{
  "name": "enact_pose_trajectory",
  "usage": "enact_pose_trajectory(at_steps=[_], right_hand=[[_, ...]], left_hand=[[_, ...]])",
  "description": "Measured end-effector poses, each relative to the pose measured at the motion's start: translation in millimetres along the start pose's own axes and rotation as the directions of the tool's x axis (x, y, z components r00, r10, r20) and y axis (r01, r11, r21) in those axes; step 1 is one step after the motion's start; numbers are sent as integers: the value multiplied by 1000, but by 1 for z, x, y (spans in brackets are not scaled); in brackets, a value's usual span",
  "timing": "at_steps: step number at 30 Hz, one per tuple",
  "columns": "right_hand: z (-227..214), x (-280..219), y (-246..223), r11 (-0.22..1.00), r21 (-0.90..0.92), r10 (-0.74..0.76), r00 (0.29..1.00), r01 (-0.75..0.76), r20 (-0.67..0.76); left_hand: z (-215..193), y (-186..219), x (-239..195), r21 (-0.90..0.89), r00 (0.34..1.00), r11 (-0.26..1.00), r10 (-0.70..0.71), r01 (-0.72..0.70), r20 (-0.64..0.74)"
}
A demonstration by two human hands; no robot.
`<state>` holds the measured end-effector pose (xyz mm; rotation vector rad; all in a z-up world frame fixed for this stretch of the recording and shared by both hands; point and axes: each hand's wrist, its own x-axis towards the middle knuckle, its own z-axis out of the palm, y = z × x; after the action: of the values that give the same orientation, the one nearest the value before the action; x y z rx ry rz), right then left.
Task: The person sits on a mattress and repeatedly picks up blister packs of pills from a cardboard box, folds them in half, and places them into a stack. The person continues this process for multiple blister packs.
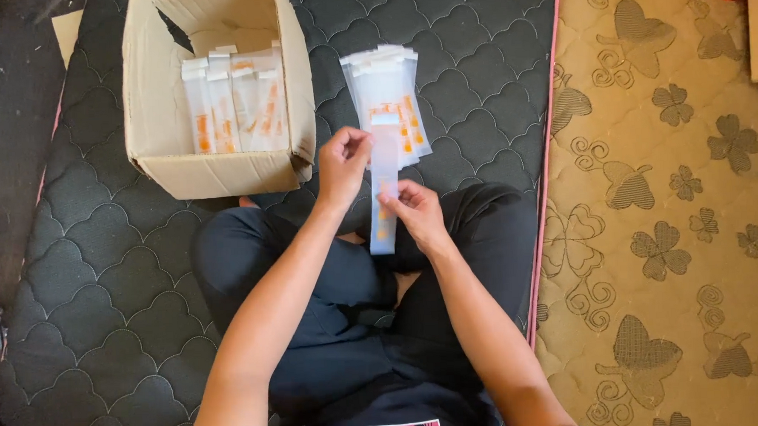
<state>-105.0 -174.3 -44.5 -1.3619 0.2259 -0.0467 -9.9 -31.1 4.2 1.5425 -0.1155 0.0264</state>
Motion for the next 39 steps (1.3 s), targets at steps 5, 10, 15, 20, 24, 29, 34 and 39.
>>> enact_pose_trajectory(at_steps=[5, 10, 15, 20, 24, 29, 34, 39], right_hand=[[12, -38, -3, 993, -3, 120, 992, -119, 30], [5, -58, 9, 959, -2, 283, 954, -285, 96], [6, -56, 8, 954, -3, 300, 950, -301, 90], [7, -56, 9, 957, -9, 289, 953, -290, 91], [8, -57, 5, 965, -7, 263, 960, -264, 95], [7, -56, 6, 965, -16, 261, 961, -261, 94], [4, -57, 14, 966, -17, 258, 960, -258, 111], [4, -56, 10, 961, -14, 275, 955, -276, 111]], left_hand=[[-10, -22, 22, -34, 997, 998, -60, 58, -47], [-14, -27, 13, -71, 977, 982, -183, 176, -113], [-14, -27, 16, -64, 978, 984, -176, 169, -116], [-15, -24, 14, -67, 976, 983, -179, 172, -122], [-14, -23, 13, -62, 979, 987, -157, 150, -127], [-15, -24, 13, -56, 979, 988, -152, 146, -132], [-15, -20, 10, -65, 980, 990, -135, 127, -144], [-14, -19, 11, -61, 980, 990, -131, 123, -149]])
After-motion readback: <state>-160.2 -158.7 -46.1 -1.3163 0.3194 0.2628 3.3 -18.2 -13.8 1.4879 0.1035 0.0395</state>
